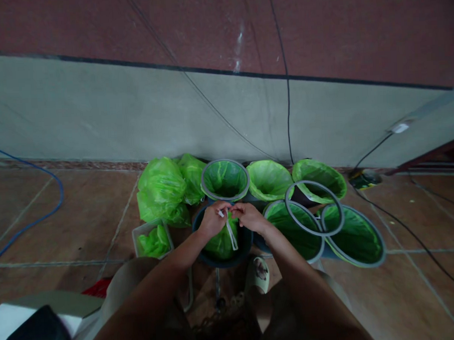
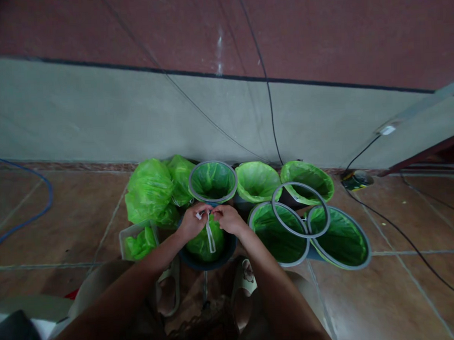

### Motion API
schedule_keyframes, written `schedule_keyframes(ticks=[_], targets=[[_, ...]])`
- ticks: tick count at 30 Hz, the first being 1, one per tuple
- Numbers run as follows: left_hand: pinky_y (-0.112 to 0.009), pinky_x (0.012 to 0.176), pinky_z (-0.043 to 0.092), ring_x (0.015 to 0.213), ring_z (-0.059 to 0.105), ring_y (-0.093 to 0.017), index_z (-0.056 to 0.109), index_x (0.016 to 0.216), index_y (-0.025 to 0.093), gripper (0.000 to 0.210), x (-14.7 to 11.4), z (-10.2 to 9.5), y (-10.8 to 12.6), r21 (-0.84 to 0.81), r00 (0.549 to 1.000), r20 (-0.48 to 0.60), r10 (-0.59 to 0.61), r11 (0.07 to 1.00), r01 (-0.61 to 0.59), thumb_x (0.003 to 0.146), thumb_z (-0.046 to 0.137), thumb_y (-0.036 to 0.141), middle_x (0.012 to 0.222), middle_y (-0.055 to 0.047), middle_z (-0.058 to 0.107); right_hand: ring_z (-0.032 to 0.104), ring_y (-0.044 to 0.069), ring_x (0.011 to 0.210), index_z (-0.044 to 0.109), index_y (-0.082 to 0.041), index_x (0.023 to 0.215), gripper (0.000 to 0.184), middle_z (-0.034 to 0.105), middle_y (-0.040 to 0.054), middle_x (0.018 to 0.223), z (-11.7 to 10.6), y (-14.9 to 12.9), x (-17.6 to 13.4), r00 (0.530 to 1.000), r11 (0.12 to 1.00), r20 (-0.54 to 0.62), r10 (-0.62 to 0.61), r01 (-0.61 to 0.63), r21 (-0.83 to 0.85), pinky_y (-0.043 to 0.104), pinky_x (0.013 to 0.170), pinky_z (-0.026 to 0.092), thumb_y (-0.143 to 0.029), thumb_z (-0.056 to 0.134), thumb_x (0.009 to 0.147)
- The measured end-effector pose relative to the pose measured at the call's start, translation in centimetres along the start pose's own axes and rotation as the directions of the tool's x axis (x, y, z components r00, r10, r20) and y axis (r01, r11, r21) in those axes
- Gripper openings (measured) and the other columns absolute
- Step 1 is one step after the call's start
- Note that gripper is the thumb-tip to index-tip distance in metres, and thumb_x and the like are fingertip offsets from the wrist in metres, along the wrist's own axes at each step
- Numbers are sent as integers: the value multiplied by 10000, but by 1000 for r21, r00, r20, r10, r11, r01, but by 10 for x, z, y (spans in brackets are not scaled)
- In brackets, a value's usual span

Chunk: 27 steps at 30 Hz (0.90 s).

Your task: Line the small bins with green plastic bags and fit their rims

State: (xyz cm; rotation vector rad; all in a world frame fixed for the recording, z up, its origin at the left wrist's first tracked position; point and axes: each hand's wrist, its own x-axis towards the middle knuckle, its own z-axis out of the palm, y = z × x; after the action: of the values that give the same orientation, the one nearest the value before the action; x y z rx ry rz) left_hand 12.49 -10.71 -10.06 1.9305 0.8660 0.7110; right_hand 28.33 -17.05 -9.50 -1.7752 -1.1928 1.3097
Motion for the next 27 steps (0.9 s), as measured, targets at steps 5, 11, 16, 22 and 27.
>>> schedule_keyframes(ticks=[5, 11, 16, 22, 27], targets=[[-268, 783, 522, 792, 659, -158, 697, 1063, 171, 284, -5, 4, 0, -73, 994, -23, -104, 992, 102, 799, 598, 132, 913, -42, 723, 444, 60, 472, 697, -148, 761, 183, 606, -22, 641, 2, 0, 1, 1000, 992, 16, -23, 21, 121, 193, 486, 375, -291, 596, 815], [-243, 691, 497, 694, 623, -135, 683, 884, 173, 139, 0, 4, -4, -194, 977, 56, -206, 958, 213, 760, 625, 152, 778, -10, 691, 466, 84, 488, 706, -141, 752, 181, 609, -20, 605, 0, -2, 2, 1000, 1000, -19, 6, -5, 30, 216, 528, 383, -253, 586, 828], [-226, 582, 444, 570, 552, -115, 660, 778, 177, 54, 3, 3, -5, -256, 961, 121, -248, 928, 272, 743, 627, 152, 624, 34, 620, 658, 175, 818, 719, -154, 915, 238, 733, 75, 886, 6, -18, -7, 987, 843, -114, -118, 39, -537, 262, 763, 460, -186, 483, 920], [-232, 607, 426, 588, 554, -123, 666, 676, 179, 81, 5, -2, -2, -105, 961, 105, -257, 958, 268, 751, 638, 169, 606, 24, 636, 687, 229, 974, 675, -143, 1078, 323, 714, 156, 1098, 10, -36, -19, 986, 571, -111, -124, -21, -821, 282, 817, 479, -261, 381, 1011], [-248, 654, 436, 636, 597, -148, 655, 636, 183, 184, 5, -9, -7, 133, 973, 113, -203, 973, 188, 803, 582, 162, 649, -18, 674, 697, 257, 1013, 672, -79, 1117, 344, 706, 207, 1113, 0, -24, -17, 977, 499, -213, -16, -177, -848, 310, 830, 492, -136, 360, 983]])
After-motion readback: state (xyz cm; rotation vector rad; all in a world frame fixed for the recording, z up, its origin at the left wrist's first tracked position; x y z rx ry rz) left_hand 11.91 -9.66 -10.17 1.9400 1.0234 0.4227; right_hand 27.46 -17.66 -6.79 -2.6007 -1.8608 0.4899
